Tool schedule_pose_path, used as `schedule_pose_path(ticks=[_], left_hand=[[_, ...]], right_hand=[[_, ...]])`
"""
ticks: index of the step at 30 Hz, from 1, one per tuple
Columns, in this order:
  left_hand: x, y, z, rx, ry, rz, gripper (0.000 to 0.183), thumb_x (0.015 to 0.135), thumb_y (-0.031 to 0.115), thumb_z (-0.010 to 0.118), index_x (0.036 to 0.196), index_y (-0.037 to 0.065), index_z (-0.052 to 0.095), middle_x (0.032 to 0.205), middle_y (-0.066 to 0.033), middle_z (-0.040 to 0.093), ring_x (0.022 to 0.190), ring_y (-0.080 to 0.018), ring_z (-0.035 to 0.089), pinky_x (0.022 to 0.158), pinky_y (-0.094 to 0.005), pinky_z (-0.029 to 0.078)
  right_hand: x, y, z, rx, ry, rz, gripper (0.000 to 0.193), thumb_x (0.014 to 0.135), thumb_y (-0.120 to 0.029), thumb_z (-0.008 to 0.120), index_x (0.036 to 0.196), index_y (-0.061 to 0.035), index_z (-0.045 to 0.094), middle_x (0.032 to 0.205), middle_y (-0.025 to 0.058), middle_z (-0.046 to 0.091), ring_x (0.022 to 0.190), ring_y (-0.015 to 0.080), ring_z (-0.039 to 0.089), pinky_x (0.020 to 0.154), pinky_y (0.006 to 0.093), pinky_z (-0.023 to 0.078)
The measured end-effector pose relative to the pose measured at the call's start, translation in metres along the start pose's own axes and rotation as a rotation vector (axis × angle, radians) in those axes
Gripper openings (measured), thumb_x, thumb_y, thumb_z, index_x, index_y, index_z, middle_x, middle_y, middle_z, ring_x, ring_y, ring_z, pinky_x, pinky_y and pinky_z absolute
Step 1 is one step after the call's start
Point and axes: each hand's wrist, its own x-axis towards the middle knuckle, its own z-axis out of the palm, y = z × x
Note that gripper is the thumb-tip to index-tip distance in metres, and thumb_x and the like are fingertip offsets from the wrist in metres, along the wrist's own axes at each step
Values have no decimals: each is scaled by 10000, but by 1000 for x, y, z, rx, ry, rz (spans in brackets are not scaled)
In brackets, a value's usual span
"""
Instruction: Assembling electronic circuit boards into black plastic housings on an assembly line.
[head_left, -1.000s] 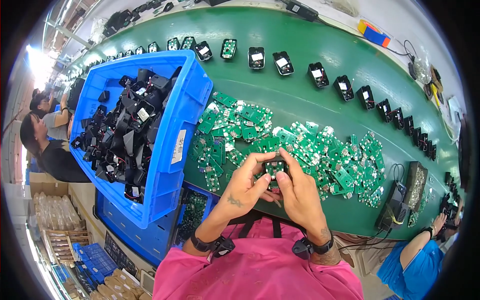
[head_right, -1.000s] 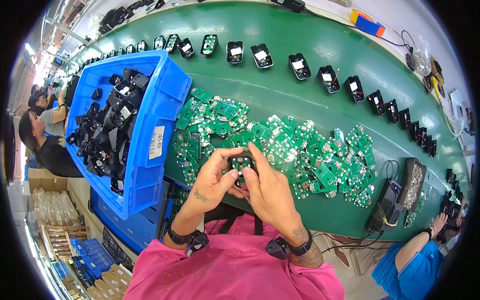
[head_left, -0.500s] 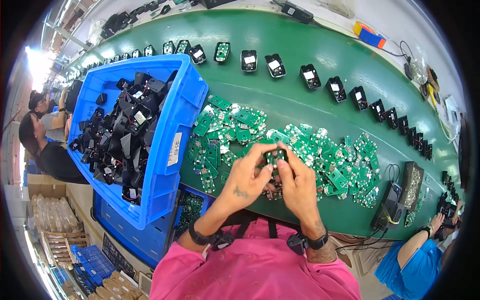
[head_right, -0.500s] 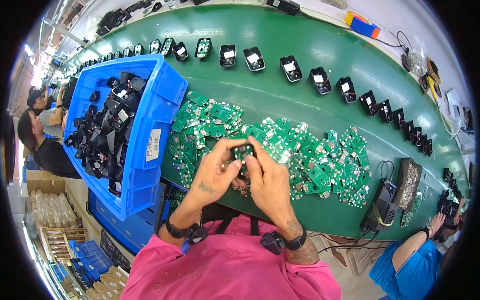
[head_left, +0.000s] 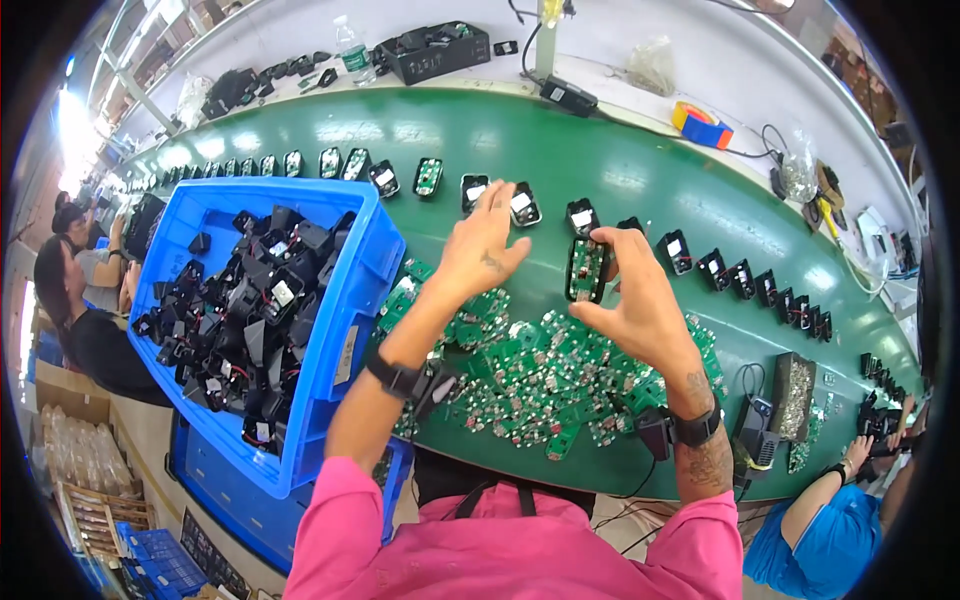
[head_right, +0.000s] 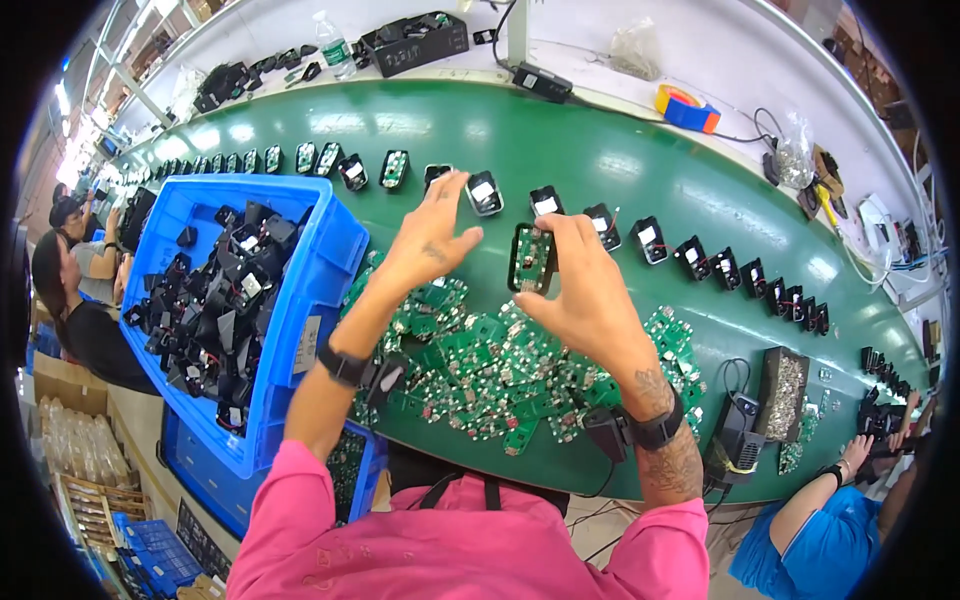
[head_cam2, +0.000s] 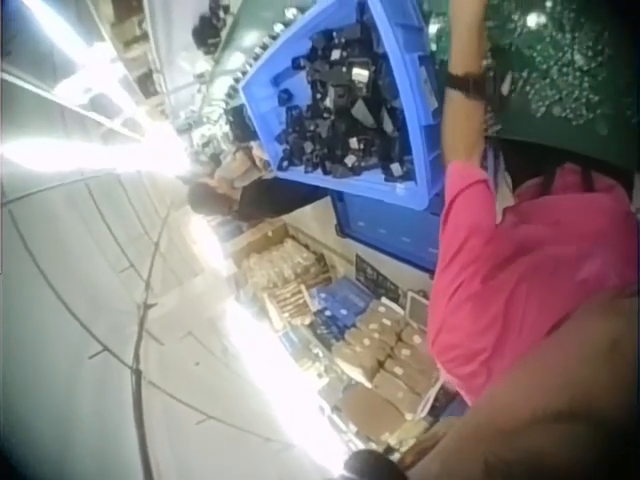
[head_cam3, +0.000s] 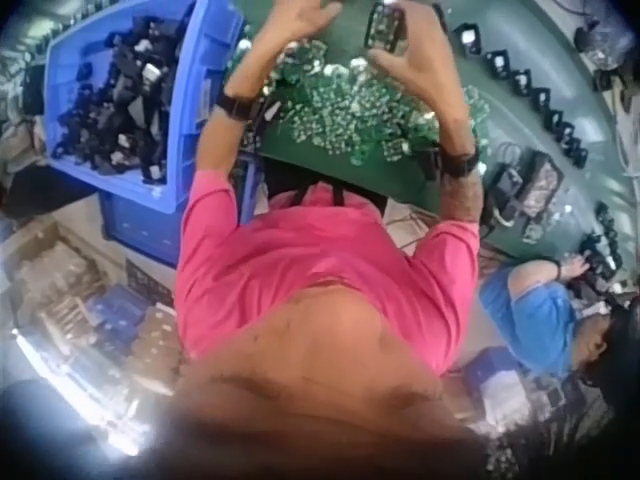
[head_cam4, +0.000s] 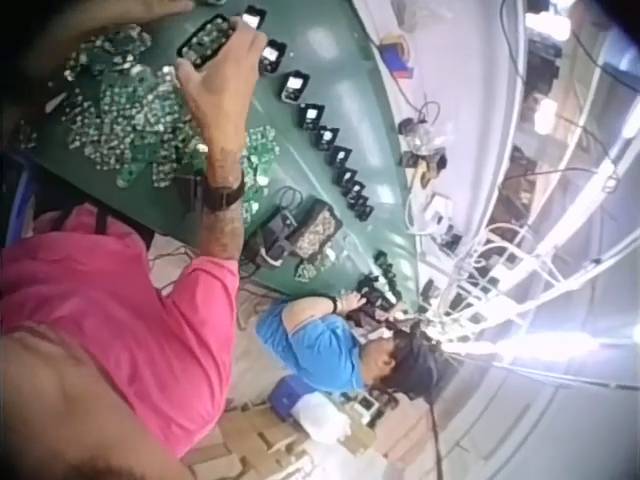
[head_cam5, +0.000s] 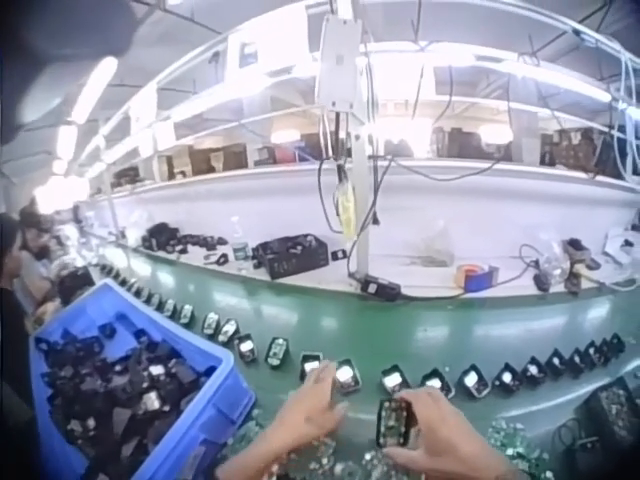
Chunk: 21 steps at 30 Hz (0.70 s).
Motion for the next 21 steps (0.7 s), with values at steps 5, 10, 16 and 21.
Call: schedule_pose_path(ticks=[5,10,16,21], left_hand=[[39,9,29,333,-342,-125,778,750,185,742,1423,-23,412,1294,-318,542,760,-334,723,634,-416,591],[38,17,19,238,-369,-185,615,711,248,781,1219,-13,552,1041,-203,625,810,-371,691,663,-443,575],[-15,47,-54,-198,-107,-396,589,698,302,762,1154,-34,598,1079,-197,607,947,-360,678,747,-420,578],[-117,67,-112,-1050,108,-749,647,731,91,781,1303,-43,508,1232,-121,491,1043,-227,636,862,-339,567]], right_hand=[[25,20,-23,520,-66,307,639,767,-217,776,1290,21,497,1042,64,598,838,128,566,715,269,484],[35,41,-32,1245,-154,460,491,902,-287,672,1270,8,534,1086,53,621,855,110,570,736,239,489],[86,54,4,500,-69,248,575,807,-291,793,1225,20,549,1068,89,664,885,170,618,776,258,487],[129,39,74,-560,-116,57,643,713,-283,836,1225,-27,542,1134,183,651,1101,346,553,897,470,427]])
